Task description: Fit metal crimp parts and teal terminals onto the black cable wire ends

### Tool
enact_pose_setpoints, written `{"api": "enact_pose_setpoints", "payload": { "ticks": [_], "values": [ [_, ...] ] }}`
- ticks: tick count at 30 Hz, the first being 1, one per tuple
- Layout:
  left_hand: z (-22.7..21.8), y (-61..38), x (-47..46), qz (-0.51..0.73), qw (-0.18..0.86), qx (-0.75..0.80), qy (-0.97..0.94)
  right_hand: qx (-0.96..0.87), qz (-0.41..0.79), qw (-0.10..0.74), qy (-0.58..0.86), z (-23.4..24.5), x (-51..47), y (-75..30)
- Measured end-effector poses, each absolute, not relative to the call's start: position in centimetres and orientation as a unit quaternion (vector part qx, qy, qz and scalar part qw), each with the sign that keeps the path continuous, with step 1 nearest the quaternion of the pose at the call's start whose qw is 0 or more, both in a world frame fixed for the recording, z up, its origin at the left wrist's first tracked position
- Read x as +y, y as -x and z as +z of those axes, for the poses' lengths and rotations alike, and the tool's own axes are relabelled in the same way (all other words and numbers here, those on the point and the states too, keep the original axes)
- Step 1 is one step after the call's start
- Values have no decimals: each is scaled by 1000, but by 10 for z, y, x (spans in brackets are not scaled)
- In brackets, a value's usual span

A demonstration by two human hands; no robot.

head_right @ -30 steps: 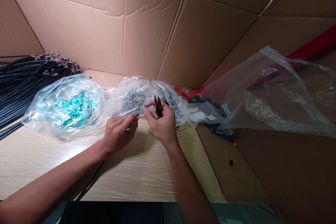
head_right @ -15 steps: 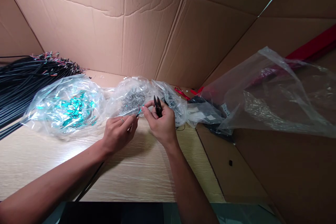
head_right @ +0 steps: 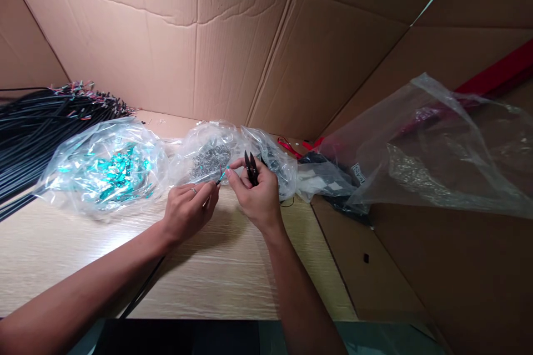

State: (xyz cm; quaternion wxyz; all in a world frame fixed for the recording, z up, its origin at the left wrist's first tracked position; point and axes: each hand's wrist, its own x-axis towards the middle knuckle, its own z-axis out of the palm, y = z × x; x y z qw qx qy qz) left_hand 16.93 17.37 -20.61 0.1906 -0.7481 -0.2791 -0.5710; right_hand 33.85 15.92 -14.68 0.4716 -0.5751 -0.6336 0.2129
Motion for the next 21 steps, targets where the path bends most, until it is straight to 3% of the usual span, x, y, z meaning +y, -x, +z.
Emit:
{"api": "enact_pose_setpoints", "payload": {
  "ticks": [21],
  "values": [
    [-208, -168, 174, -573, 213, -261, 747, -633, 230, 443, 592, -140, 158, -337]
  ]
}}
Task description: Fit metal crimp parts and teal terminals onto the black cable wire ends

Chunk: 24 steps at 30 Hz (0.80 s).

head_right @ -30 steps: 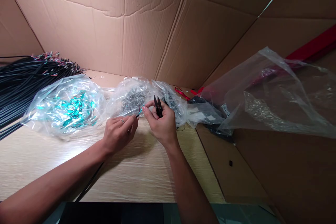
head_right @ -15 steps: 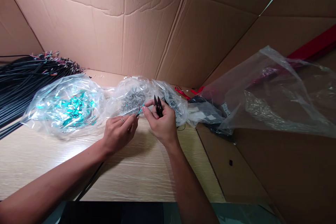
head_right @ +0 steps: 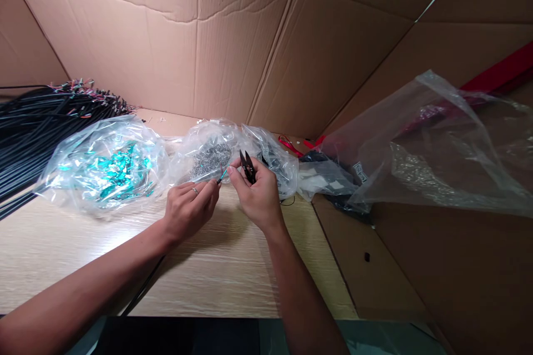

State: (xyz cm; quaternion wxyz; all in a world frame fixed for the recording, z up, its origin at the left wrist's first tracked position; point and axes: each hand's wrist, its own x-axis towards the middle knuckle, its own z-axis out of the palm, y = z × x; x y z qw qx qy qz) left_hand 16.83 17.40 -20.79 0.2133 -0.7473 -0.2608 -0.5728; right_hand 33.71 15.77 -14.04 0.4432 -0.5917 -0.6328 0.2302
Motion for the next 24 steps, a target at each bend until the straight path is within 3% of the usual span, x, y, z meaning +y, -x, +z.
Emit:
{"api": "enact_pose_setpoints", "payload": {
  "ticks": [24],
  "values": [
    [-211, -169, 174, -578, 219, -254, 744, -607, 230, 475, 595, -139, 157, -336]
  ]
}}
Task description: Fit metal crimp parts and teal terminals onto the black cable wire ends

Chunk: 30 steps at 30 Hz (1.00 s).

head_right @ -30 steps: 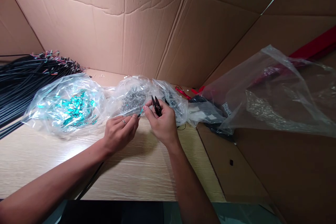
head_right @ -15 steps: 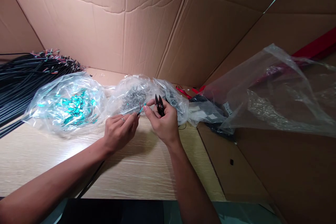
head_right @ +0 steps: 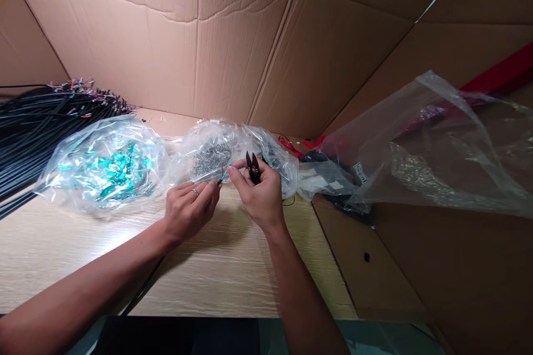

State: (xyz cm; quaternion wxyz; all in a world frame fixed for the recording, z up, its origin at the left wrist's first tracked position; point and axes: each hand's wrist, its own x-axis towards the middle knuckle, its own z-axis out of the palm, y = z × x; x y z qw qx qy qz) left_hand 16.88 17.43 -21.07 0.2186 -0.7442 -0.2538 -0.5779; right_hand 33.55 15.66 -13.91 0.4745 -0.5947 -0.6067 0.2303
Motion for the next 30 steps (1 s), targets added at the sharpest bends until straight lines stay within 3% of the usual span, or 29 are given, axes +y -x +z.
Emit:
{"api": "enact_pose_setpoints", "payload": {
  "ticks": [30],
  "values": [
    [-204, -169, 171, -583, 203, -258, 743, -634, 201, 461, 587, -144, 153, -336]
  ]
}}
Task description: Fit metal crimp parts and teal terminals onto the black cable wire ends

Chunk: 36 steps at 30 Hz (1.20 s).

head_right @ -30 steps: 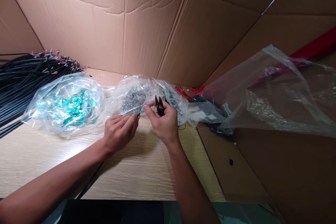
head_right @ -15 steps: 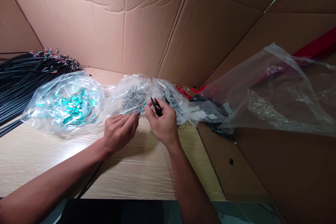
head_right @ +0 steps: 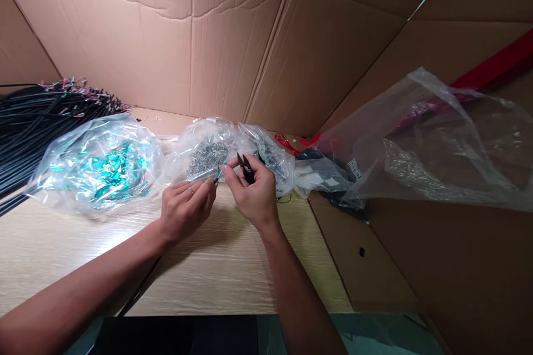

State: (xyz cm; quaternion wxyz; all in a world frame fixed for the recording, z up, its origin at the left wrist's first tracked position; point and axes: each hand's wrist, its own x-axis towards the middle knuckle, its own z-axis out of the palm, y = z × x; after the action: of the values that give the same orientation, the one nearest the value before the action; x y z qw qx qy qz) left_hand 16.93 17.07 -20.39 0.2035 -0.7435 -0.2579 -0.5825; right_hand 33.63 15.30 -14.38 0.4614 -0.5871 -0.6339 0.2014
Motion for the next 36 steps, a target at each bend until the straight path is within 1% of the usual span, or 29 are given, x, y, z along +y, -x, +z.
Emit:
{"api": "enact_pose_setpoints", "payload": {
  "ticks": [17, 23, 28, 32, 36],
  "values": [
    [-205, -169, 170, -581, 206, -256, 745, -621, 237, 479, 574, -142, 155, -332],
    [-207, -168, 171, -568, 215, -256, 752, -616, 250, 472, 579, -144, 157, -333],
    [-208, -168, 172, -566, 210, -254, 756, -636, 232, 451, 582, -142, 156, -333],
    [-208, -169, 172, -572, 168, -262, 759, -649, 201, 439, 588, -141, 153, -333],
    [-208, -169, 170, -596, 68, -286, 747, -652, 190, 432, 593, -143, 154, -332]
  ]
}}
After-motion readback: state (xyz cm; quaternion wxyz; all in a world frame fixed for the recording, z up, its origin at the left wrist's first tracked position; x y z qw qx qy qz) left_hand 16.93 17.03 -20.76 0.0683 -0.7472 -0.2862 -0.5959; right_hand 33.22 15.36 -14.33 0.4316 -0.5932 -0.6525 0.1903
